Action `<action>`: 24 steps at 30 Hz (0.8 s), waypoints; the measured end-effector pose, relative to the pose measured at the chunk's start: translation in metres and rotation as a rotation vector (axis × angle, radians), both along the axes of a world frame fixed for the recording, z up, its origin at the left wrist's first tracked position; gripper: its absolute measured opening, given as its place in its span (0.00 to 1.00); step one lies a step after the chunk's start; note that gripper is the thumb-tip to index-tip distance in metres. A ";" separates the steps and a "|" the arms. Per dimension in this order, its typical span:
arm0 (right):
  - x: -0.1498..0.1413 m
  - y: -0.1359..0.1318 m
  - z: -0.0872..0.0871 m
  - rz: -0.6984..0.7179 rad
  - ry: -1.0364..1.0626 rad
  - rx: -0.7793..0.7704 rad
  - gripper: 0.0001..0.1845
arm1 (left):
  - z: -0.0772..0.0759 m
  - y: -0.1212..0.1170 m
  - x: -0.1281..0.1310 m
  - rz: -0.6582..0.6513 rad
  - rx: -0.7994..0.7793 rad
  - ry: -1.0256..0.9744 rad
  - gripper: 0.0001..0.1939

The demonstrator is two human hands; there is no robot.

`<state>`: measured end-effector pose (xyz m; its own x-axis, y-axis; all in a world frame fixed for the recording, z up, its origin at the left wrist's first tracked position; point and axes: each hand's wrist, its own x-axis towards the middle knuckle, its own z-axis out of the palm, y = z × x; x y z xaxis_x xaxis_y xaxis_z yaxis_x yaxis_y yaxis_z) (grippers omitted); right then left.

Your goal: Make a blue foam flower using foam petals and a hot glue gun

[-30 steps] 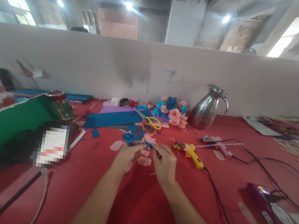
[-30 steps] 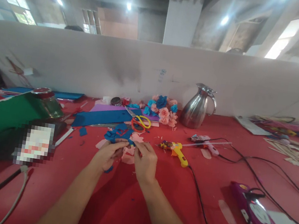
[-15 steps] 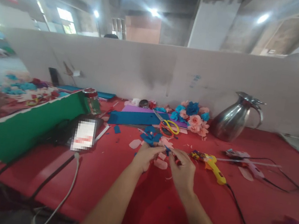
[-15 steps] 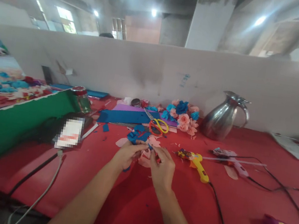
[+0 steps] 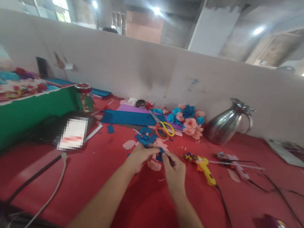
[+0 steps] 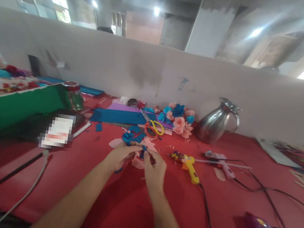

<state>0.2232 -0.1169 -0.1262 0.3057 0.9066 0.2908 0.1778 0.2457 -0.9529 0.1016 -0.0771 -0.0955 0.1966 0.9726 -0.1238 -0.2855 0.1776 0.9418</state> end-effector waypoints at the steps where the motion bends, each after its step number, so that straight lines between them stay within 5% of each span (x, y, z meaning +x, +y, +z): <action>1: 0.000 0.001 0.001 0.025 0.038 -0.009 0.14 | 0.000 0.001 0.000 0.005 0.001 -0.002 0.08; 10: -0.002 0.002 0.003 0.085 0.097 -0.013 0.14 | 0.007 -0.002 0.001 -0.038 -0.027 0.044 0.10; 20: -0.001 -0.007 0.005 -0.164 -0.659 0.205 0.16 | 0.002 0.001 0.002 -0.033 0.035 0.105 0.10; 24: 0.000 -0.009 0.004 -0.189 -0.799 0.243 0.16 | -0.004 0.004 0.001 -0.038 0.084 0.151 0.08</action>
<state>0.2236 -0.1254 -0.1219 0.0659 0.7457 0.6630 0.8325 0.3252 -0.4485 0.1021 -0.0728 -0.0999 0.2190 0.9730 -0.0730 -0.1339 0.1040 0.9855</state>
